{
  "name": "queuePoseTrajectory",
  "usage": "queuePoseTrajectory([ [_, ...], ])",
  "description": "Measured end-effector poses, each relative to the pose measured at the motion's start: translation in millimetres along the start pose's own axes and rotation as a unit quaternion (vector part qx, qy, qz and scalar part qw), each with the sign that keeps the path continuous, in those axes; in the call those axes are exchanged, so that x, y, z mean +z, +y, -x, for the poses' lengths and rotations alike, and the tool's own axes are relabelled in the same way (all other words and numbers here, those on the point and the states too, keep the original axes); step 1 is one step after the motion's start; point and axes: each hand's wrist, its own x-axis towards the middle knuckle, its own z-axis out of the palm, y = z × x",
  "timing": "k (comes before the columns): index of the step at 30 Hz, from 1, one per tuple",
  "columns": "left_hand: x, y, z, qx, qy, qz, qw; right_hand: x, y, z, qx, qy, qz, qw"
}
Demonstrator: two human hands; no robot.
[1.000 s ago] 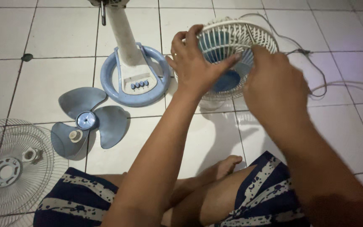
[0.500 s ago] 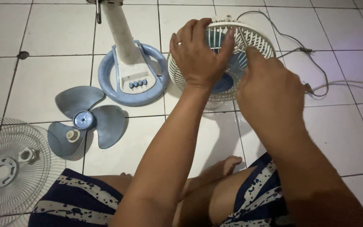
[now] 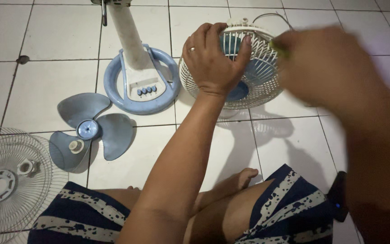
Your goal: The person disassembles a standing electric fan by removing the front grille, fan blades, and rear grille. They use a screwdriver to loosen screws on the rear grille and separate the components, placing them on the floor.
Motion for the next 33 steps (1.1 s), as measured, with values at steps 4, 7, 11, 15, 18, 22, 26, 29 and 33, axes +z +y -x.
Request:
queuePoseTrajectory([
  [4,-5.5,-5.0,1.8,0.016,-0.008,0.008,1.000,-3.4,48.6,-36.6,0.031,-0.055,-0.205,0.977],
  [7,-7.8,-9.6,4.2,0.024,-0.027,0.016,0.999,0.1,66.2,-60.0,0.059,-0.125,-0.277,0.951],
  [11,-7.3,-13.8,9.3,0.082,-0.041,-0.011,0.996,5.1,88.9,-80.4,0.026,-0.166,-0.321,0.932],
  [15,-16.0,-21.6,8.6,0.138,-0.098,-0.009,0.986,26.2,111.1,-96.9,0.049,-0.173,-0.360,0.916],
  [18,-25.2,-25.8,5.9,0.172,-0.127,0.018,0.977,41.1,127.9,-110.3,0.020,-0.191,-0.381,0.904],
  [22,-31.1,-23.3,2.0,0.181,-0.161,0.036,0.970,59.7,135.7,-131.9,-0.109,-0.101,-0.297,0.943],
  [26,-32.9,-18.5,-2.8,0.154,-0.190,0.050,0.968,73.7,130.0,-146.0,-0.301,0.023,-0.192,0.934],
  [29,-34.7,-16.8,-9.1,0.124,-0.209,0.062,0.968,76.9,127.4,-135.1,-0.100,-0.140,-0.321,0.931],
  [33,-36.5,-8.4,-19.0,0.124,-0.223,0.063,0.965,68.7,113.8,-115.1,-0.056,-0.189,-0.354,0.914],
])
